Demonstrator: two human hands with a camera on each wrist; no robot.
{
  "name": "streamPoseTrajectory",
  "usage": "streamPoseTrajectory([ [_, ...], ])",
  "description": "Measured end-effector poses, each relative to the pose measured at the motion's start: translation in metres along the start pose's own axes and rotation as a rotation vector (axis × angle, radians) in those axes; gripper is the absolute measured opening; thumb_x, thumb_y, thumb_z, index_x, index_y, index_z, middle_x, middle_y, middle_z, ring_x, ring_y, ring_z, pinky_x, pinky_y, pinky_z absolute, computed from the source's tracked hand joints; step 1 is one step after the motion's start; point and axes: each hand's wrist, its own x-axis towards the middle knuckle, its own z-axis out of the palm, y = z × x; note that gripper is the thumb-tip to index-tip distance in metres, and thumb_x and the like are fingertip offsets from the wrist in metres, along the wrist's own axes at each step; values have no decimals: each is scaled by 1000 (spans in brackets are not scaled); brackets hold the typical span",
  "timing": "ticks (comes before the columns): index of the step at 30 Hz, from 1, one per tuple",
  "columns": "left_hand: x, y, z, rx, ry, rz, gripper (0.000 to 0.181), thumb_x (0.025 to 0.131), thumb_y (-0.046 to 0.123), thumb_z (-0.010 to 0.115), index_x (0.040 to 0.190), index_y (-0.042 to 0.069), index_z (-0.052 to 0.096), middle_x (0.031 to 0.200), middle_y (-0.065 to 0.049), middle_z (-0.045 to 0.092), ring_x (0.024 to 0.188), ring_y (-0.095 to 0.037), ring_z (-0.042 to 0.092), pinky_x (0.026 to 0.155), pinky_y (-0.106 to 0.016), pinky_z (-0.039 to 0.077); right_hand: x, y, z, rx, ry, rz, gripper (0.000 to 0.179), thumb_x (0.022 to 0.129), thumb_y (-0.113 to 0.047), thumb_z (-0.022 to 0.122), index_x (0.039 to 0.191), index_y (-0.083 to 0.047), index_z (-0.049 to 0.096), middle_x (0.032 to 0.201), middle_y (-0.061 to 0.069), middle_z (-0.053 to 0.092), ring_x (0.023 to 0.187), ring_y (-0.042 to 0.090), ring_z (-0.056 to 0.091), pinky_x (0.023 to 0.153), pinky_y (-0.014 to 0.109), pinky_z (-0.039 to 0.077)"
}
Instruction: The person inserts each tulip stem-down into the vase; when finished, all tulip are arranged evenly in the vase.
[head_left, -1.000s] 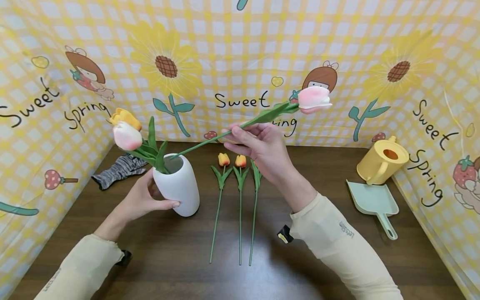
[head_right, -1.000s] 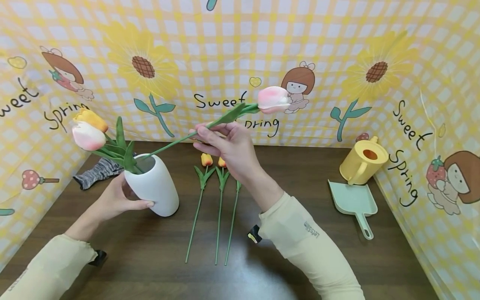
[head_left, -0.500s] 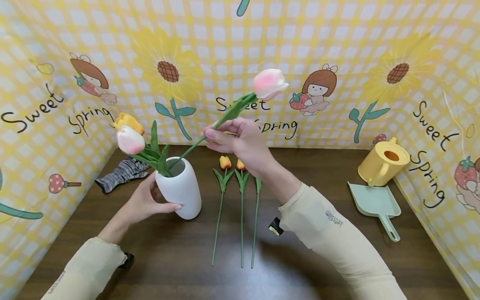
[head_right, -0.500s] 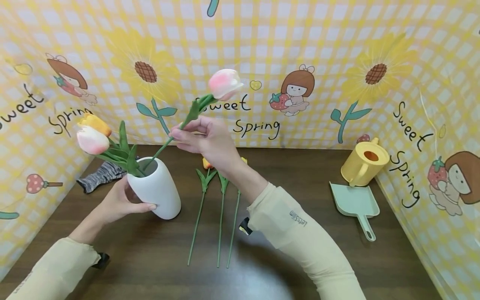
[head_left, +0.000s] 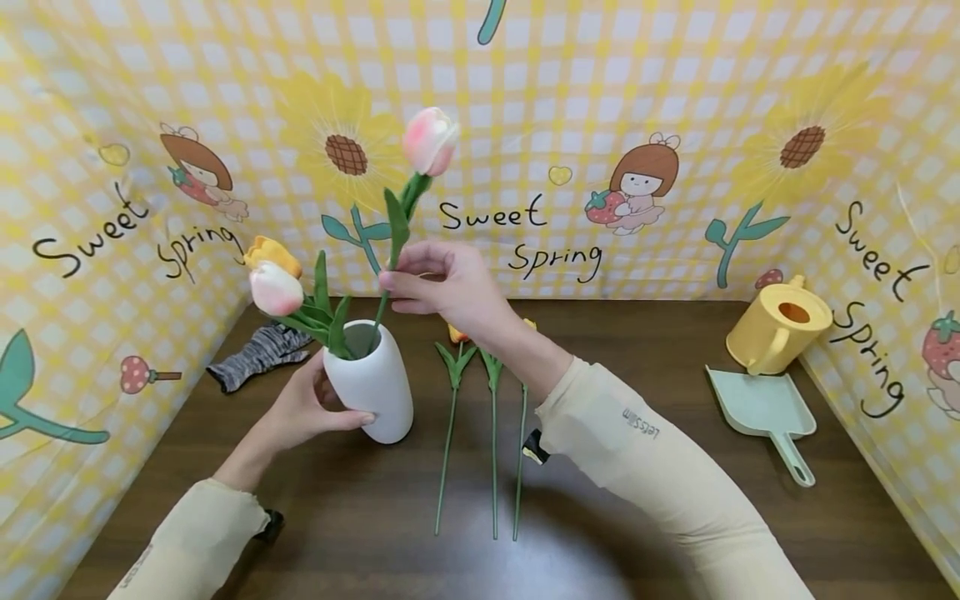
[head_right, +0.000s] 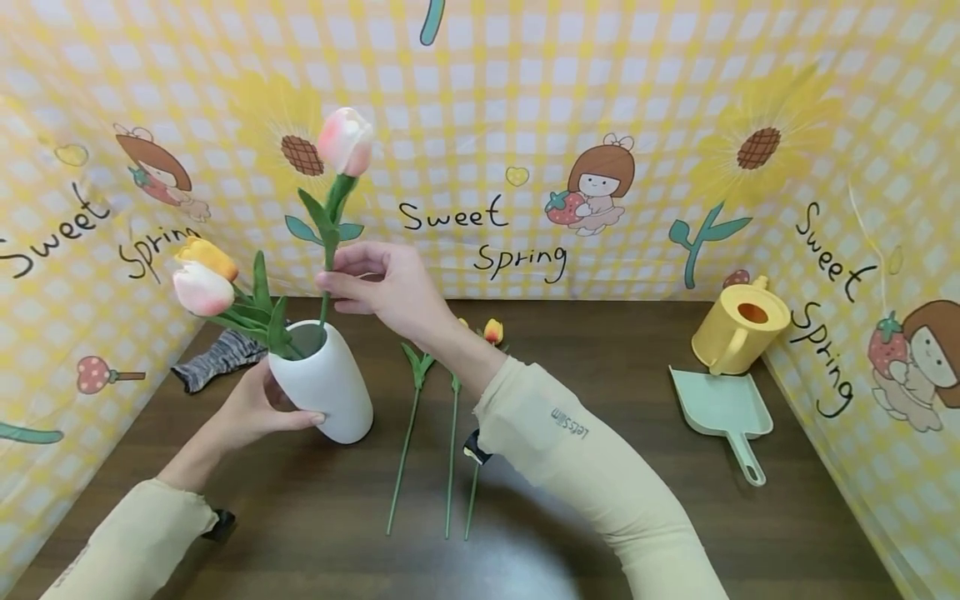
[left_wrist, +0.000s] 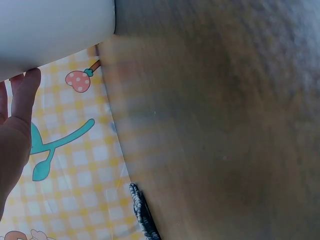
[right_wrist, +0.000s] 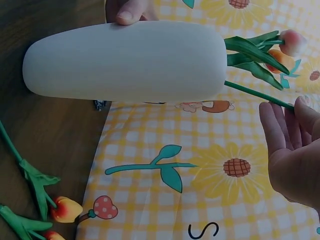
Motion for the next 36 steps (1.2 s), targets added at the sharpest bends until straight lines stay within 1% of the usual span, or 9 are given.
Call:
streamPoseTrajectory([
  [4,0,-1,1,2,-4,5,98,65,-14,89,148,7,42,132,-12,57,110,-20,66,84,-36,60,5,3,5,-2,-7,-14,18,95,-3,70,110,6,69,104,25,70,95,32,71,83,43,60],
  [10,1,-2,-2,4,-5,9,98,66,-14,89,149,8,40,132,-11,56,110,-20,66,84,-36,60,12,5,12,-29,-14,-3,24,98,-4,67,118,8,68,105,15,73,100,31,71,85,40,60],
  [14,1,-2,-2,-3,-4,12,97,67,-15,88,148,6,41,132,-11,56,108,-19,67,84,-34,60,14,7,14,-54,-48,37,27,101,-6,63,124,5,67,112,16,72,105,30,70,89,38,58],
  [18,0,-2,-2,-29,-10,1,96,67,-16,87,148,6,41,131,-11,56,109,-19,67,84,-35,60,16,8,18,-76,-102,85,32,103,-7,58,133,4,61,120,19,68,111,32,67,91,35,57],
  [20,0,-3,-2,-27,-13,10,95,67,-16,87,148,6,41,131,-11,56,109,-19,67,83,-35,60,17,9,20,-94,-120,102,33,104,-7,57,135,3,59,122,19,68,111,31,67,91,34,57],
  [24,0,-3,-1,-14,-13,22,95,68,-15,87,149,6,40,132,-11,56,109,-19,66,83,-35,60,18,10,23,-101,-103,122,33,102,-5,60,134,3,57,119,21,68,109,34,67,89,35,58],
  [29,0,-3,-1,-1,-18,20,96,69,-13,88,149,7,40,132,-10,56,110,-19,66,83,-35,60,19,12,23,-86,-77,138,28,99,-4,64,125,5,56,114,22,68,108,37,68,87,39,59],
  [33,0,-3,-2,12,-18,25,97,68,-13,89,149,7,40,131,-11,57,108,-19,67,80,-36,61,21,13,23,-96,-90,133,29,97,-4,67,123,6,59,111,18,68,105,34,69,86,39,60],
  [36,0,-2,-2,19,-16,24,99,68,-12,89,150,9,39,131,-10,57,107,-19,67,78,-36,61,22,14,24,-119,-102,125,29,96,-3,69,124,5,63,109,15,68,101,29,70,83,38,60],
])
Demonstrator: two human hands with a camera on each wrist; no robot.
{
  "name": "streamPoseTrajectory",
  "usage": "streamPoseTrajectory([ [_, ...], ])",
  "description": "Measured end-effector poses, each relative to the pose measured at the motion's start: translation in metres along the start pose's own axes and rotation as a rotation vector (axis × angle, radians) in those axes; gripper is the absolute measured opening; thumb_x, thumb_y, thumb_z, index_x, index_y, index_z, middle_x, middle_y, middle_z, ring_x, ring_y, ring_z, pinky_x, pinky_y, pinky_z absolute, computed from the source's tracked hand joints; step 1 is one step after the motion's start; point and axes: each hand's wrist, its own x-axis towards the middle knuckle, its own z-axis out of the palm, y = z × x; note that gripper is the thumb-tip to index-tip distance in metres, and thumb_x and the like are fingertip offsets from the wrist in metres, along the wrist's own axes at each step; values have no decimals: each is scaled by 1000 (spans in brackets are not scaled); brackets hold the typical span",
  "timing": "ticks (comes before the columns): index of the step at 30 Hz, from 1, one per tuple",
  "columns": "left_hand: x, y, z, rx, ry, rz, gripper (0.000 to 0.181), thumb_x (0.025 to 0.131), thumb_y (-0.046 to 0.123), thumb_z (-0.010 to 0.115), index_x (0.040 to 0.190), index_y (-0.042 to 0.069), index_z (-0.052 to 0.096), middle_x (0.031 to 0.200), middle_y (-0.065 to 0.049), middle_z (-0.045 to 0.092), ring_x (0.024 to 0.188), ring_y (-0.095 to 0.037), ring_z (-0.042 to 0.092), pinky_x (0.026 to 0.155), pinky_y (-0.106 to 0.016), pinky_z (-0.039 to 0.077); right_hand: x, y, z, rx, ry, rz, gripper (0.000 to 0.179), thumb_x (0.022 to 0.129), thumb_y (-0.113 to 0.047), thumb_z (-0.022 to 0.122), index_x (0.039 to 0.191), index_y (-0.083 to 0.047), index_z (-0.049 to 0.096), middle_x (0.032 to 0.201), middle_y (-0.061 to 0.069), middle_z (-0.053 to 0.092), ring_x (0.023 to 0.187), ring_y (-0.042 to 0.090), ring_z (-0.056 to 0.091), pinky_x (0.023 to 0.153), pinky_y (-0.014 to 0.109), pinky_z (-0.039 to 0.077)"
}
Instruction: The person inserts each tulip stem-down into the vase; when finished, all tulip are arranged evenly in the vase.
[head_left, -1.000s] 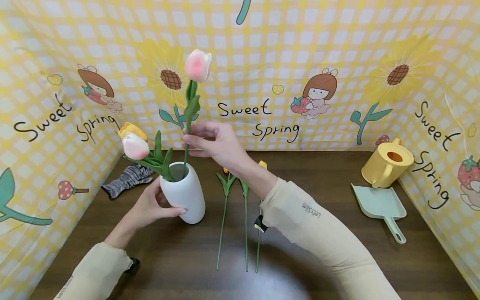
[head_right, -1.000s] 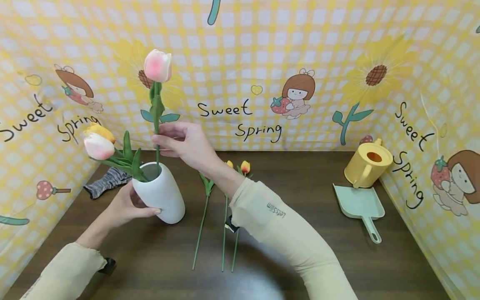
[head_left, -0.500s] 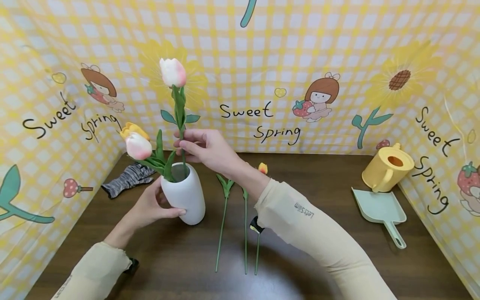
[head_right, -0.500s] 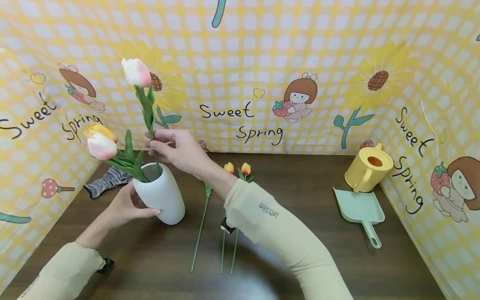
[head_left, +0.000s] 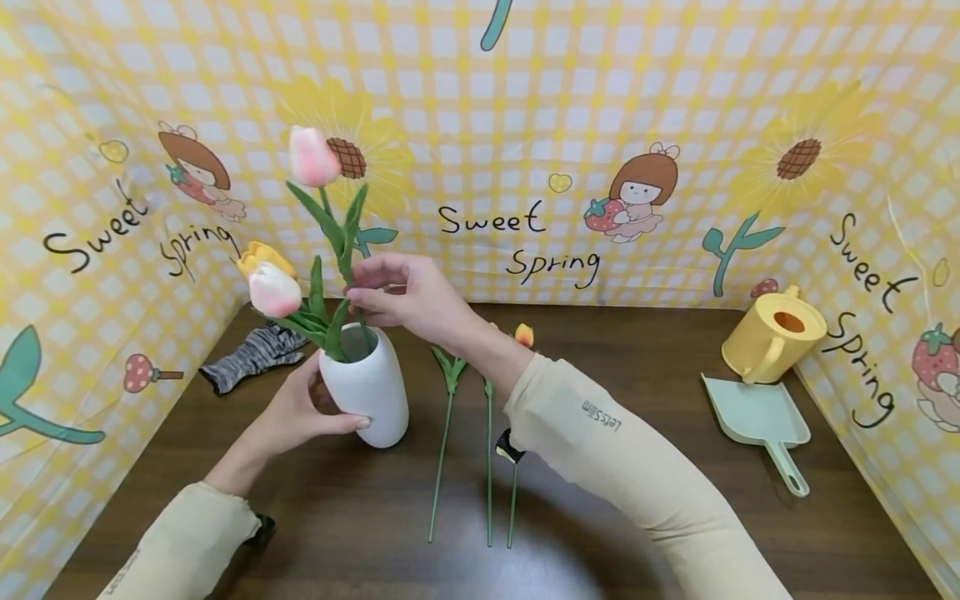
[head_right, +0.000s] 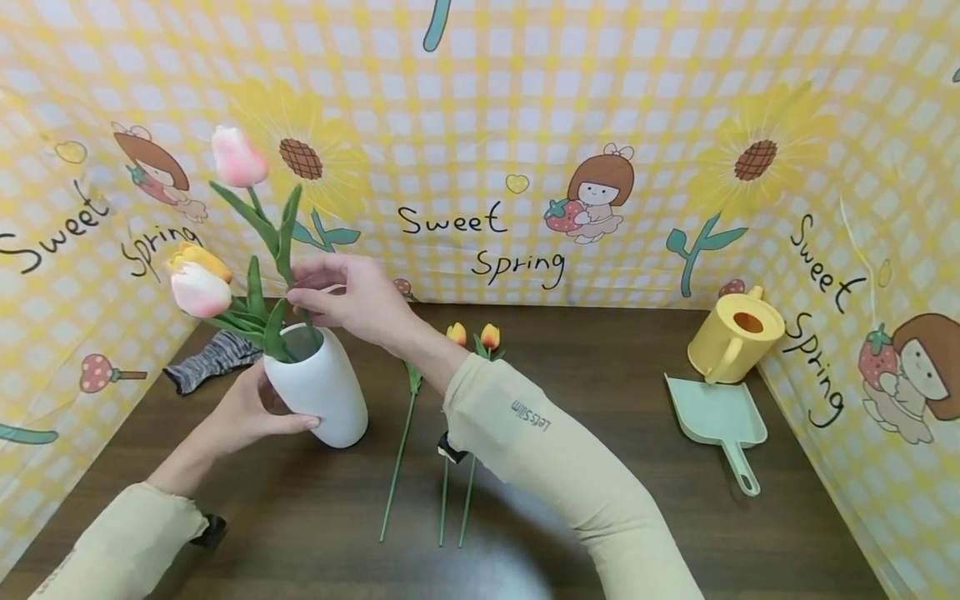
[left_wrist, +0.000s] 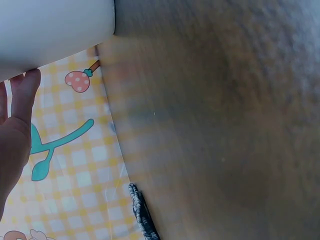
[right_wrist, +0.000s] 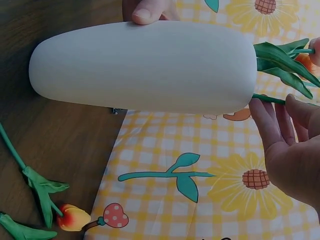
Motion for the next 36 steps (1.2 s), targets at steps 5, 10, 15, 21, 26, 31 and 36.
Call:
streamPoseTrajectory([
  [5,0,1,0,-1,3,-6,98,68,-13,88,150,9,40,130,-9,57,106,-19,67,77,-36,62,2,2,2,-39,4,-6,29,96,-1,67,125,4,66,109,12,71,94,24,72,80,36,61],
  [10,0,2,0,-7,5,-23,97,69,-12,88,150,10,40,130,-11,57,106,-20,67,78,-37,61,3,4,4,-54,-2,-19,25,97,0,66,121,4,68,104,12,72,94,27,73,80,38,61],
  [15,0,2,0,-18,-4,-49,97,71,-11,87,151,12,38,130,-11,57,106,-21,68,78,-38,61,3,7,5,-58,-3,-32,23,97,1,66,120,5,68,101,13,72,95,29,73,81,38,61],
  [21,-1,2,1,-16,6,-36,96,70,-12,88,150,11,40,127,-11,59,103,-21,68,76,-37,62,4,9,4,-16,19,-14,26,96,4,65,122,8,65,101,14,72,94,30,73,80,36,61],
  [26,-1,3,2,-22,11,-35,95,69,-12,88,148,10,42,126,-11,60,103,-21,69,76,-37,62,1,6,-1,16,47,8,28,96,4,65,124,8,64,108,17,71,95,28,73,82,39,61],
  [31,-1,2,2,-29,8,-43,96,68,-12,88,149,11,42,128,-11,60,104,-21,69,77,-37,62,-13,-4,-14,29,62,0,32,98,2,64,129,5,62,117,19,68,100,28,71,84,39,60],
  [36,-1,2,2,-30,9,-39,95,68,-13,88,148,9,42,129,-12,59,105,-21,69,78,-37,61,-41,-13,-34,53,75,-57,36,98,-2,66,132,2,60,120,20,66,104,37,69,84,44,60],
])
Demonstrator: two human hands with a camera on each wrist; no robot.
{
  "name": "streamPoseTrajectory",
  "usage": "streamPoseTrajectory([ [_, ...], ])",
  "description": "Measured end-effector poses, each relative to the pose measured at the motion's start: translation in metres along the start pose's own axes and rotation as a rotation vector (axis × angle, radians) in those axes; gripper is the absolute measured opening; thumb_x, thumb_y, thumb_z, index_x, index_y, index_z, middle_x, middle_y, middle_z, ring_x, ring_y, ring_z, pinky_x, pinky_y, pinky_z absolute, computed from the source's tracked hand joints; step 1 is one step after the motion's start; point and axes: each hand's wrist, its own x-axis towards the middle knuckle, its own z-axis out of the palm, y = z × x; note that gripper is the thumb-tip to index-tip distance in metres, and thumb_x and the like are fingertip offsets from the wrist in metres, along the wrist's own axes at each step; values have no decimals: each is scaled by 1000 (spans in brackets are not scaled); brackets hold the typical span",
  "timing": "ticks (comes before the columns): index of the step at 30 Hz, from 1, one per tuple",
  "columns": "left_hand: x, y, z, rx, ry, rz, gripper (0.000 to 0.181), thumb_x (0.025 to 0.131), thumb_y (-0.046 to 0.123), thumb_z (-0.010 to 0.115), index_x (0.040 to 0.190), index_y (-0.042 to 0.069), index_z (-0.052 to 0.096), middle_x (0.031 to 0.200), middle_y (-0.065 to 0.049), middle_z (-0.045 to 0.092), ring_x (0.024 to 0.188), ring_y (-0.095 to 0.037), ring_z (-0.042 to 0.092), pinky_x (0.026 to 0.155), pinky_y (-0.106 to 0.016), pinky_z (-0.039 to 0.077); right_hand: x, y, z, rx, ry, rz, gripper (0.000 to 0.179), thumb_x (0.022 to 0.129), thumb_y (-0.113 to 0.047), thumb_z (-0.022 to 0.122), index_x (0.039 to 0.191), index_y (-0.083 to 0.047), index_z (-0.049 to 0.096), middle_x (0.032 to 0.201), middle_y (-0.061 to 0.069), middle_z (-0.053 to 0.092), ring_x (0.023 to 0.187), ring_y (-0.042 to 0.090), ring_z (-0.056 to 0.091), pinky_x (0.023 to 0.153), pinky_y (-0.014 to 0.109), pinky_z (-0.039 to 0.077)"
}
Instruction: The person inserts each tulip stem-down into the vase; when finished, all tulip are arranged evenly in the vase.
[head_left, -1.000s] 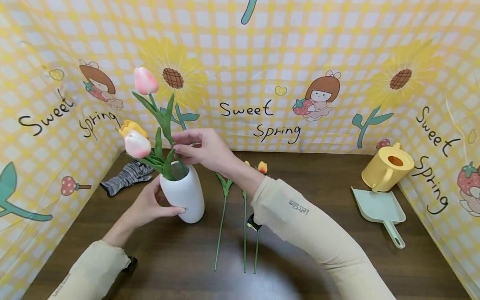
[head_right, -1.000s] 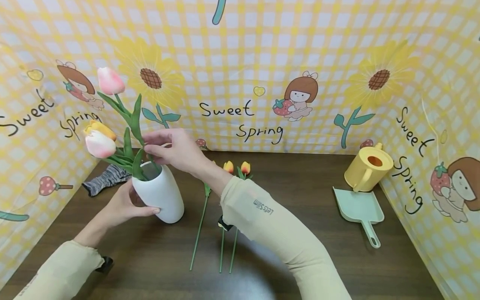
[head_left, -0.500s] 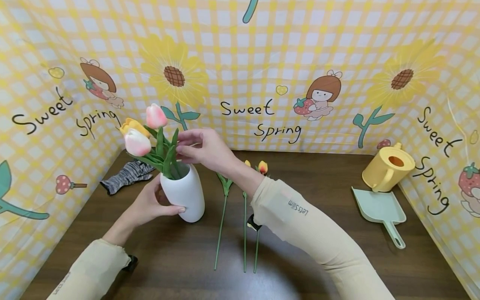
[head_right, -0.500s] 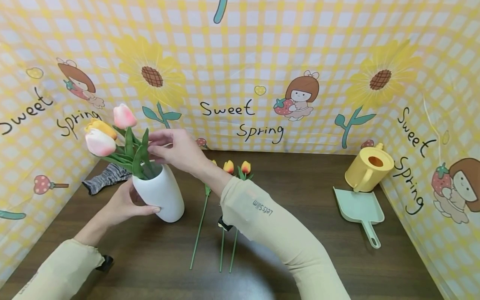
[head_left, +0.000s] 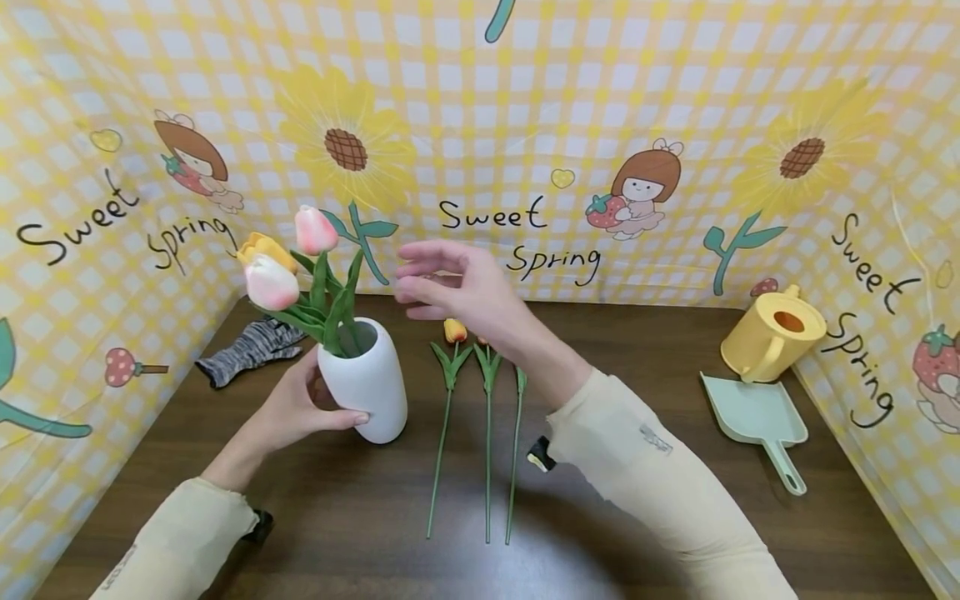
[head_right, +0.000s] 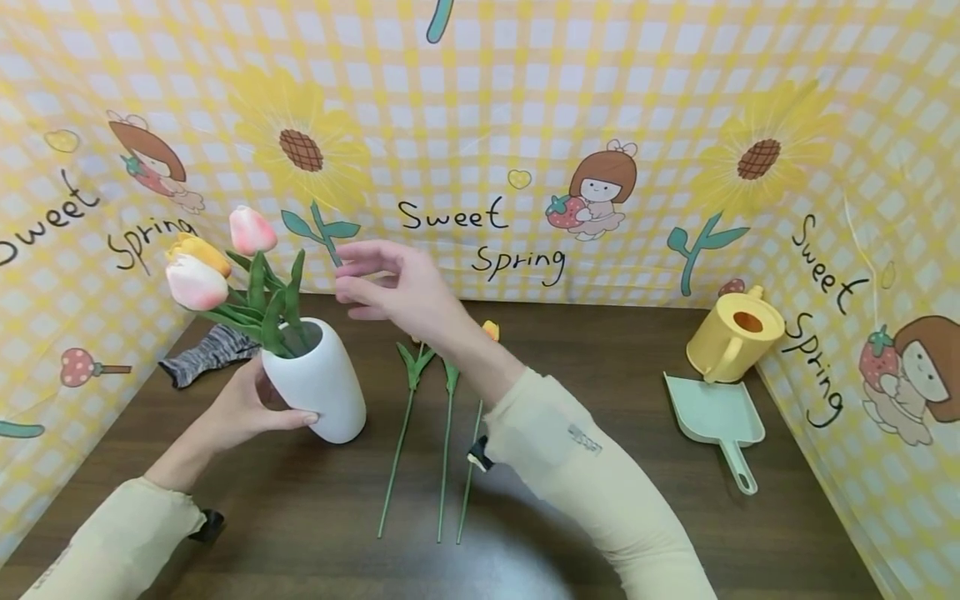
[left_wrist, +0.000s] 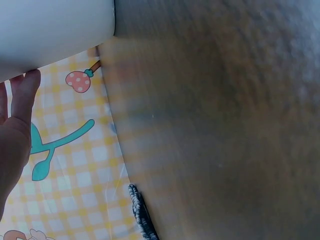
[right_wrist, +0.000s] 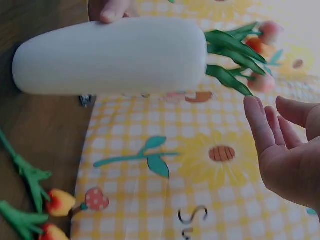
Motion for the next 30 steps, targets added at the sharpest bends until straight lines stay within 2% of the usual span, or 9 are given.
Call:
streamPoseTrajectory([
  [2,0,1,-1,8,3,1,95,68,-13,88,148,9,42,129,-11,59,106,-21,69,79,-37,61,-12,-1,-11,-20,18,-6,37,97,-4,68,133,1,60,120,19,67,103,38,69,83,45,60],
  [6,0,2,-3,24,6,4,95,68,-14,88,148,9,42,130,-10,59,106,-20,69,79,-37,61,-37,9,-31,-58,62,49,38,98,-7,68,134,-1,59,118,17,68,99,36,70,81,47,60],
  [11,-1,1,-2,22,8,5,95,67,-14,88,148,9,42,129,-10,59,104,-20,69,78,-37,61,-66,35,-56,-83,117,181,39,98,-10,69,135,-1,58,120,21,65,94,34,71,80,49,60],
  [15,-1,0,1,16,0,12,95,69,-14,87,149,8,41,129,-10,59,104,-20,69,77,-36,61,-83,60,-75,-99,145,292,41,98,-10,69,136,0,56,122,26,61,95,37,70,81,53,59],
  [20,0,-2,3,7,-3,22,95,69,-14,87,149,8,41,130,-10,59,104,-21,69,78,-36,61,-98,92,-93,-141,143,421,48,97,-12,71,139,4,52,119,20,63,96,39,70,79,49,60],
  [24,1,-3,3,2,-10,15,95,70,-12,87,150,9,40,132,-11,58,106,-22,68,79,-37,61,-105,109,-102,-171,173,522,55,95,-16,74,139,7,50,119,20,64,99,44,69,75,46,62],
  [30,0,-2,1,6,1,9,97,68,-12,88,150,10,40,133,-11,57,108,-22,68,80,-36,61,-108,128,-110,-247,182,642,61,91,-26,79,136,5,53,113,16,68,92,33,72,72,44,62],
])
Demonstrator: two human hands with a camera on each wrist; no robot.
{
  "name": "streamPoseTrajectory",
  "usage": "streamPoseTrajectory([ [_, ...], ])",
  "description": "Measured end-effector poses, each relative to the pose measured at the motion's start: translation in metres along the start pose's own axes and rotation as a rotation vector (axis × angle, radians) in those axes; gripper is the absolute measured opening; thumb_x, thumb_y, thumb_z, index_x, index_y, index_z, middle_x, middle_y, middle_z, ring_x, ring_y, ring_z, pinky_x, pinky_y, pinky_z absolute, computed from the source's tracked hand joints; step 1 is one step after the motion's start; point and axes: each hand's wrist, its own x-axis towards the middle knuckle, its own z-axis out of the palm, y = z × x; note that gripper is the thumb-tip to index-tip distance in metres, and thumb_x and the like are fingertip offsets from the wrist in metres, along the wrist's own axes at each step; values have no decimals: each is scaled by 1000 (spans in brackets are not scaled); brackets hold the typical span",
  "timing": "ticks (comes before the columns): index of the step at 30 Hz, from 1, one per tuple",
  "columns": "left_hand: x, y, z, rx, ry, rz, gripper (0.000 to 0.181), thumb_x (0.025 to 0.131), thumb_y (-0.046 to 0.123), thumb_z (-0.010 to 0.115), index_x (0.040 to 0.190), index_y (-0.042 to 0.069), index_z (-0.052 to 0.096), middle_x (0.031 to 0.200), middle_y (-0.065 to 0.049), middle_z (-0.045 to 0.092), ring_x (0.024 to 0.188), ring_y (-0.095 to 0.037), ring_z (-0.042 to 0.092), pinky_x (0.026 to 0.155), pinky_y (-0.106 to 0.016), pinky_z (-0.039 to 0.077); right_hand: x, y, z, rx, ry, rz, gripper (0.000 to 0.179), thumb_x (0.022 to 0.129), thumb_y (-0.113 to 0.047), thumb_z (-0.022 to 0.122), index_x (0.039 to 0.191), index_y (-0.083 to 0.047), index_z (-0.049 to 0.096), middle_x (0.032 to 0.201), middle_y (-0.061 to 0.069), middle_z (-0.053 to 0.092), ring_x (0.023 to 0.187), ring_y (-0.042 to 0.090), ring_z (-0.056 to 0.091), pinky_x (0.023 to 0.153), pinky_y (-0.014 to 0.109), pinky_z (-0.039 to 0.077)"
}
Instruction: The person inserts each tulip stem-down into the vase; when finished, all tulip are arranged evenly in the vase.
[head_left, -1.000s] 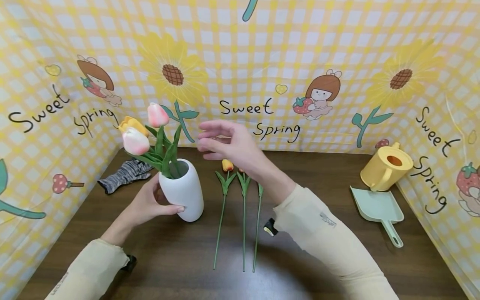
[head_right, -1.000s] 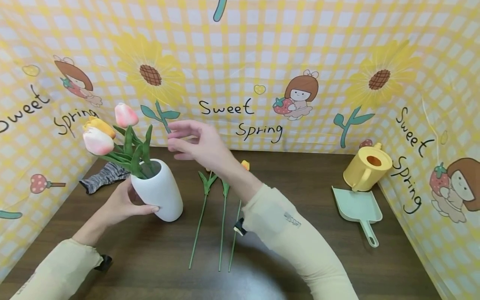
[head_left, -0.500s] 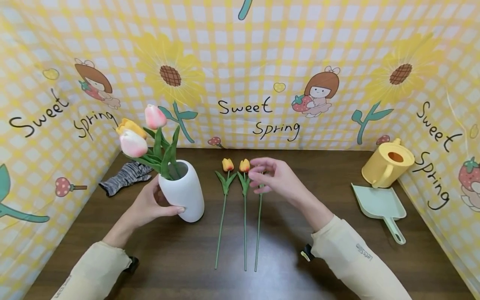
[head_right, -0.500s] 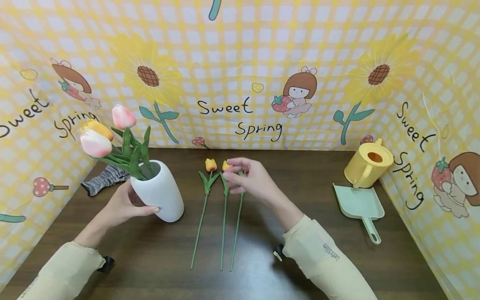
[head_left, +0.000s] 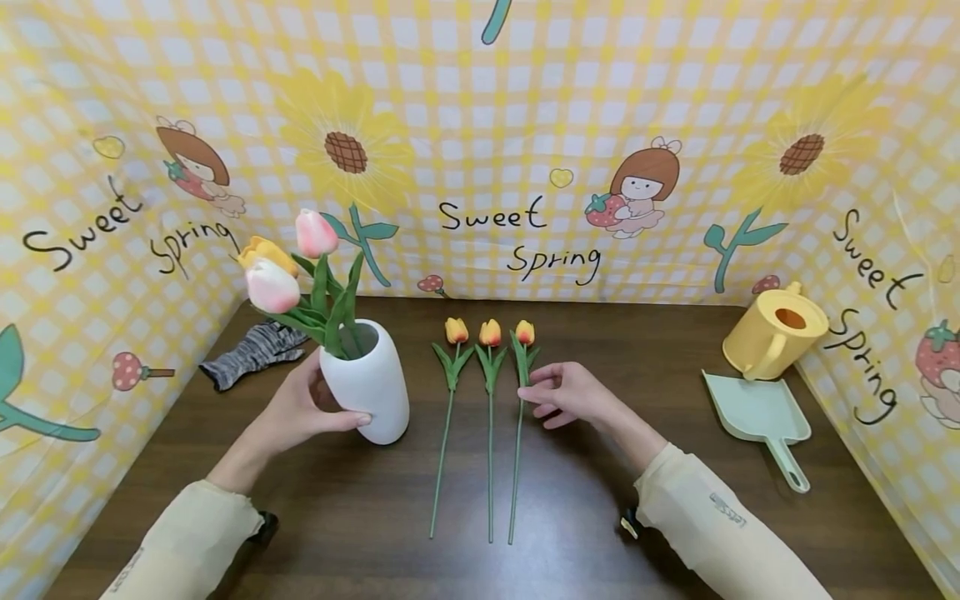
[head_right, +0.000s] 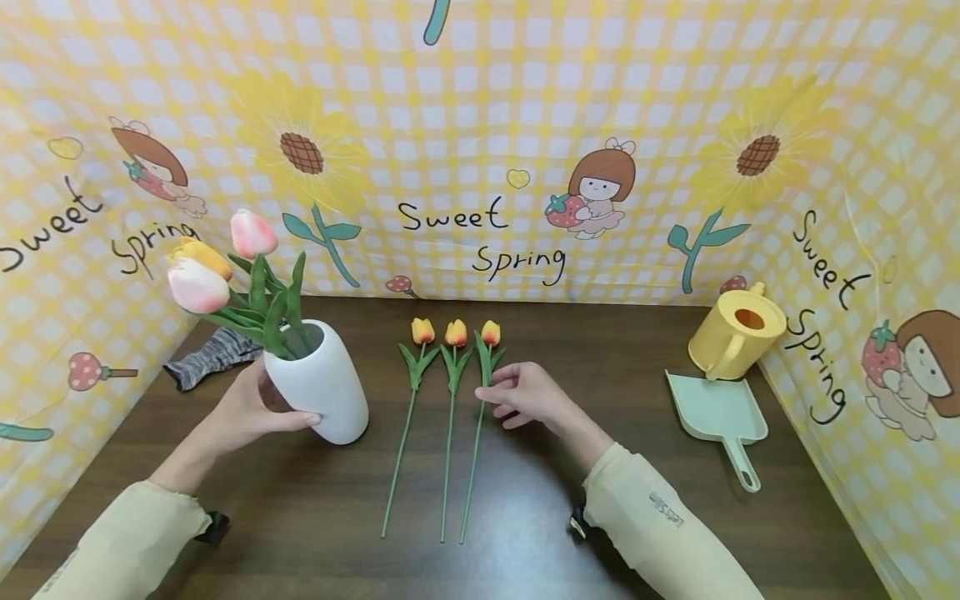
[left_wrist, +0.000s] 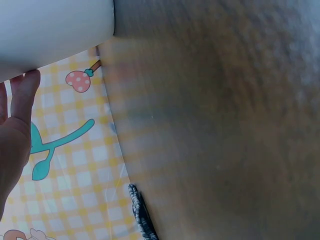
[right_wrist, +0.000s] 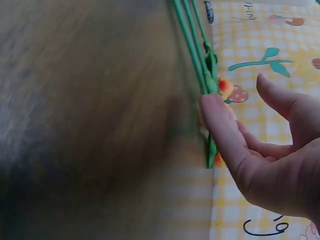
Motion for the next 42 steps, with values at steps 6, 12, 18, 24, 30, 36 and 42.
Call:
streamPoseTrajectory([
  [6,1,3,-3,6,-12,1,98,69,-13,88,151,10,39,133,-11,57,108,-22,67,80,-37,61,12,9,3,-23,10,67,60,88,-26,82,131,6,55,108,16,69,80,28,72,67,43,62],
  [12,3,2,-3,10,-4,-6,98,68,-13,88,150,12,40,132,-11,57,107,-22,68,78,-37,61,20,8,8,-95,60,85,49,87,-26,83,118,5,61,103,16,67,68,23,71,60,40,62],
  [18,2,0,2,1,-17,-12,97,70,-12,87,151,11,40,133,-10,57,108,-23,68,80,-39,61,18,9,11,-189,99,110,33,87,-31,83,95,-1,72,87,12,65,61,20,69,55,38,61],
  [24,-1,1,2,30,12,-12,95,69,-11,88,149,11,42,131,-9,58,105,-20,68,79,-37,61,19,8,12,-219,94,102,32,86,-34,83,91,-4,76,76,12,63,60,22,69,54,39,61],
  [30,0,1,2,34,23,-20,95,69,-10,89,149,12,43,132,-10,58,108,-21,67,80,-37,61,23,5,13,-242,140,112,31,86,-34,84,90,-4,75,75,11,63,56,21,68,51,39,60],
  [36,0,1,1,25,19,-6,95,69,-12,88,149,11,42,132,-10,58,107,-21,68,80,-37,61,25,4,16,-266,163,116,29,86,-33,84,87,-5,75,75,10,65,54,20,68,50,38,60],
  [42,0,2,0,24,7,-1,95,70,-11,88,149,11,42,132,-10,58,107,-21,68,80,-37,61,24,4,19,-275,184,125,24,88,-28,82,86,-5,75,75,10,65,54,20,68,50,37,59],
])
